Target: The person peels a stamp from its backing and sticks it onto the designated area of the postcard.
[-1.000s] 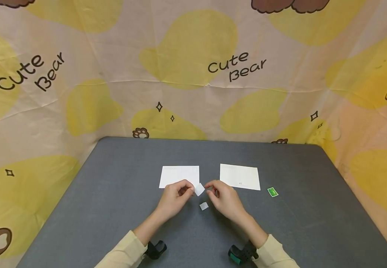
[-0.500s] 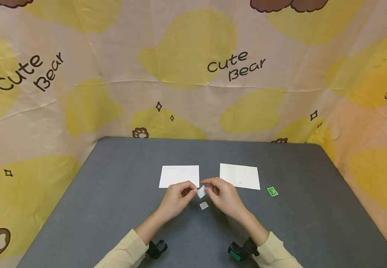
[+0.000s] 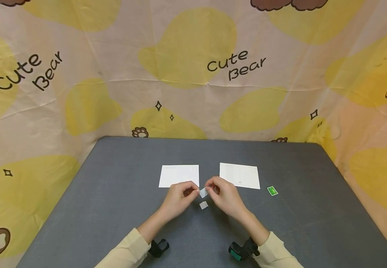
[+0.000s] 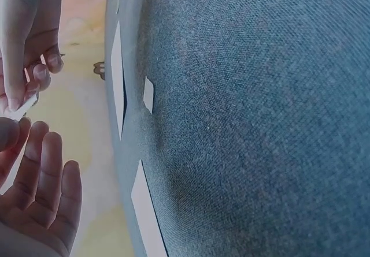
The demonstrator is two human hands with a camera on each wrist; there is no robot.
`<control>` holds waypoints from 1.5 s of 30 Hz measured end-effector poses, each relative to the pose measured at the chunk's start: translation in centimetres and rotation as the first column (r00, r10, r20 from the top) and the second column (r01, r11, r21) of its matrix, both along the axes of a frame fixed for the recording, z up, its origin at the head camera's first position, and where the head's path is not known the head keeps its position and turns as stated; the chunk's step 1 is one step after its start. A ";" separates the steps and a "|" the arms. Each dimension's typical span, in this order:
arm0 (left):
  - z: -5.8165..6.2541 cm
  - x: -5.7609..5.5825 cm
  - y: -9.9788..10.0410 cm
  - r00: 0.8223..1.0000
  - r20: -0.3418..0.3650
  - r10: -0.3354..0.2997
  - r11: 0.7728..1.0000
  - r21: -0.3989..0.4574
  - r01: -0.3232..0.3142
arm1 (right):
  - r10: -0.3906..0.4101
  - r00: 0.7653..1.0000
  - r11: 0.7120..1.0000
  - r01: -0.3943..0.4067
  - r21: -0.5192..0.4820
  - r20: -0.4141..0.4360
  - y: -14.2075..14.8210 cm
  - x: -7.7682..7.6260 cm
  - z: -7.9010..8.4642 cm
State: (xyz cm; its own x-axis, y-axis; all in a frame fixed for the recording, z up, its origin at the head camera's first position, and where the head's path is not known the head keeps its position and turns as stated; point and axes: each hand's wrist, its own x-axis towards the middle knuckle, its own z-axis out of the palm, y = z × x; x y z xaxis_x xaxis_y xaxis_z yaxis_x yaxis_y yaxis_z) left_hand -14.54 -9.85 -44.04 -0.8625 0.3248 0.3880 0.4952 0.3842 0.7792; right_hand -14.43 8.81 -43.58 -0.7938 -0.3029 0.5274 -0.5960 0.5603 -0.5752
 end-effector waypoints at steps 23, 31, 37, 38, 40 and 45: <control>0.6 0.0 0.4 0.968 0.249 0.004 1.000 0.024 -0.010 | 0.043 0.995 0.997 -0.048 -0.060 -0.086 0.3 -0.1 -0.3; 0.9 0.0 0.5 0.969 0.242 0.038 0.999 0.017 -0.043 | 0.065 0.992 0.995 -0.072 -0.063 -0.105 0.4 -0.1 -0.5; 1.2 0.1 0.5 0.967 0.250 0.055 0.998 0.010 -0.059 | 0.061 0.993 0.995 -0.068 -0.067 -0.106 0.4 -0.1 -0.6; 1.2 0.1 0.5 0.966 0.251 0.054 0.998 0.013 -0.060 | 0.059 0.993 0.996 -0.066 -0.066 -0.103 0.4 -0.2 -0.6; 1.2 0.1 0.6 0.967 0.248 0.057 0.998 0.016 -0.062 | 0.058 0.994 0.996 -0.064 -0.067 -0.093 0.4 -0.1 -0.6; 1.1 0.0 0.6 0.973 0.214 0.092 0.995 0.016 -0.098 | 0.043 0.997 0.996 -0.048 -0.071 -0.067 0.4 0.0 -0.6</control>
State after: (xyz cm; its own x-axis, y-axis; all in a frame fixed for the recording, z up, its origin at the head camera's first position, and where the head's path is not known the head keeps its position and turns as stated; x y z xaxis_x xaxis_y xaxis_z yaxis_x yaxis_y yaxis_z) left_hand -14.51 -9.23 -42.92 -0.9525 0.2298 0.1997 0.2794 0.3998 0.8730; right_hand -14.46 9.20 -44.15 -0.7433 -0.2972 0.5993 -0.6574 0.4902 -0.5723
